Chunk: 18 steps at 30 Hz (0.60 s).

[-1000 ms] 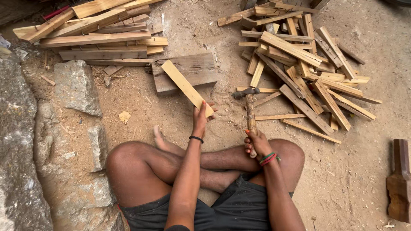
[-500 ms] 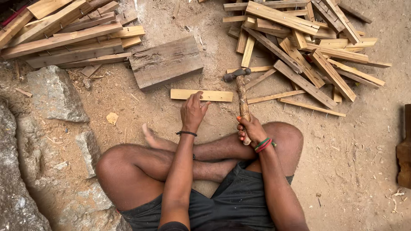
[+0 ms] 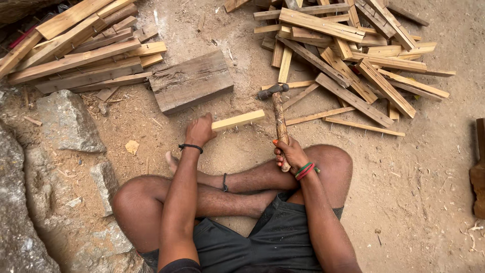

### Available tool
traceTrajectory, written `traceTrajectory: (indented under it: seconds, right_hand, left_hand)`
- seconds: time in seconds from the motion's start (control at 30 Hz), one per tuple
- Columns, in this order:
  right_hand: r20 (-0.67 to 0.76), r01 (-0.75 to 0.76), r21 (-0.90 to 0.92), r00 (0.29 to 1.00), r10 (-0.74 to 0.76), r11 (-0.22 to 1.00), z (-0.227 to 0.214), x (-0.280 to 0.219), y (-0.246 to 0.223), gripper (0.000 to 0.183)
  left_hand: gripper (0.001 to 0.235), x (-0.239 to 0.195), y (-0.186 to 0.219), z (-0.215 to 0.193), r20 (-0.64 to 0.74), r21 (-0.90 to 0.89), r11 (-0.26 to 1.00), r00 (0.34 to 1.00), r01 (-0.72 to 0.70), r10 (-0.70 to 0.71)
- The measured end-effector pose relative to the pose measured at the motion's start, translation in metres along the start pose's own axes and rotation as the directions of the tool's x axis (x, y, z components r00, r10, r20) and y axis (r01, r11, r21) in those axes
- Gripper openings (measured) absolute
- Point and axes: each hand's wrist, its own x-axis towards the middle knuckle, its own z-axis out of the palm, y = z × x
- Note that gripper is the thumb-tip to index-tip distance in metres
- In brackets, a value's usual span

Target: The person sits on the ground and repeatedly splits small wooden planks using a hammer and a wooden block. They pick up a plank, position it on the block, strike it with the hammer to split it, and then place the resulting pieces into a pile.

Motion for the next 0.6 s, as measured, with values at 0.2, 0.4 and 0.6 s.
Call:
traceTrajectory:
  seconds: [0.2, 0.4, 0.6]
  right_hand:
    - [-0.009, -0.011, 0.007, 1.0, 0.011, 1.0, -0.008, 0.007, 0.005, 0.023]
    - [-0.006, -0.002, 0.032, 1.0, 0.002, 0.999, -0.015, 0.014, 0.011, 0.02]
    - [-0.007, 0.011, 0.031, 1.0, -0.011, 0.999, -0.017, 0.015, 0.01, 0.016]
  left_hand:
    - [0.057, -0.046, 0.031, -0.012, -0.146, -0.361, 0.932, 0.989, -0.035, -0.019]
    - [0.048, -0.071, 0.046, -0.012, -0.056, -0.681, 0.732, 0.995, 0.021, -0.082]
    - [0.049, -0.059, 0.046, -0.011, -0.07, -0.811, 0.584, 0.983, 0.042, -0.169]
